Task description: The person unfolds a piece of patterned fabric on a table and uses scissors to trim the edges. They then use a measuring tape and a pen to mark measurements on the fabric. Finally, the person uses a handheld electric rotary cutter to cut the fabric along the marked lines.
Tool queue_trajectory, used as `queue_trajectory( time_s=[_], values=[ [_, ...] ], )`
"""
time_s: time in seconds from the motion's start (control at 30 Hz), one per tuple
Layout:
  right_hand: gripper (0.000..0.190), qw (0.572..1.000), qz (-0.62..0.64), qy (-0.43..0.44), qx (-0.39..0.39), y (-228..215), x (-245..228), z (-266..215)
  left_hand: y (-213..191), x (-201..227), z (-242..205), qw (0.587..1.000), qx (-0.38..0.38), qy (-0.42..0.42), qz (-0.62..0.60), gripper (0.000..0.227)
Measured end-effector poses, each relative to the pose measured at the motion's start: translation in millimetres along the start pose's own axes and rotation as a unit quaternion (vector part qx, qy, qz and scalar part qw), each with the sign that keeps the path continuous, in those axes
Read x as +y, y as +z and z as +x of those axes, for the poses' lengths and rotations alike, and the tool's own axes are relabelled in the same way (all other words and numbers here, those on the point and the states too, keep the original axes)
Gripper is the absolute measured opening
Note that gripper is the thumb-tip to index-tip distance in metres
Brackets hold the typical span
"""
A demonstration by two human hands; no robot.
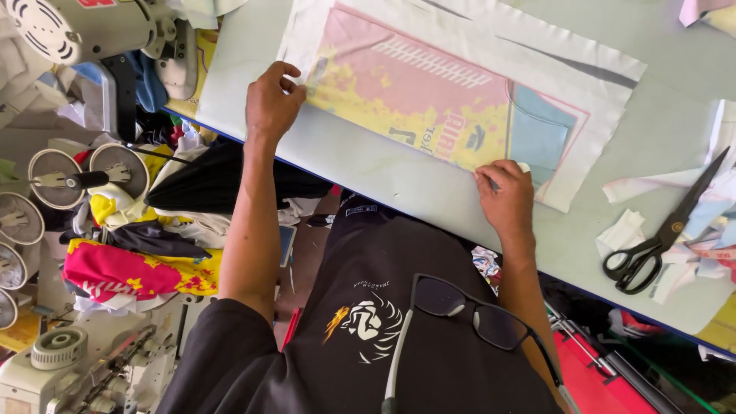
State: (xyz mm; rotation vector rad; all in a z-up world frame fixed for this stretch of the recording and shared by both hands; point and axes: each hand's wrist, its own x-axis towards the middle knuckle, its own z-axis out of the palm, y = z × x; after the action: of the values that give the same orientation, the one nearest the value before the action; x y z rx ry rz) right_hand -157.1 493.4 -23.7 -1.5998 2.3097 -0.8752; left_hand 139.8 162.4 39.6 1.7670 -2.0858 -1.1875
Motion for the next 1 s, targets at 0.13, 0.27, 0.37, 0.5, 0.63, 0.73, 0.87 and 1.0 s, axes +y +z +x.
queue_trajectory(
  time_s=[0.13,0.27,0.37,0.5,0.63,0.73,0.87,1.0],
  values=[
    [0.003,1.0,-0.015,0.013,-0.018,1.6,-2.2,1.4,24.8,-18.7,27.6,0.992,0.059,0.077,0.078,0.017],
    [0.003,1.0,-0.015,0.021,-0.018,2.6,-1.8,2.1,50.8,-6.8,69.5,0.973,0.145,0.171,0.063,0.01],
    [0.002,0.999,-0.022,0.023,-0.015,3.4,-0.9,-0.3,72.4,6.0,104.6,0.98,0.149,0.128,0.02,0.01],
    [0.005,0.999,-0.022,0.044,-0.002,-0.7,-0.6,0.3,94.3,-15.6,152.5,0.97,0.18,0.155,0.06,0.01],
    [0.006,0.99,0.034,0.091,0.106,-18.6,18.6,3.2,99.8,-32.0,172.1,0.955,0.197,0.184,0.125,0.014],
    [0.012,0.965,-0.015,0.144,0.218,-25.7,60.9,-1.4,92.7,-26.2,164.9,0.951,0.202,0.208,0.103,0.004],
    [0.01,0.917,0.027,0.315,0.244,-24.6,92.6,-0.5,75.0,9.6,133.1,0.977,0.146,0.146,0.058,0.008],
    [0.018,0.901,0.034,0.381,0.204,-34.6,71.5,12.4,74.1,18.5,128.3,0.985,0.131,0.112,0.032,0.005]
  ],
)
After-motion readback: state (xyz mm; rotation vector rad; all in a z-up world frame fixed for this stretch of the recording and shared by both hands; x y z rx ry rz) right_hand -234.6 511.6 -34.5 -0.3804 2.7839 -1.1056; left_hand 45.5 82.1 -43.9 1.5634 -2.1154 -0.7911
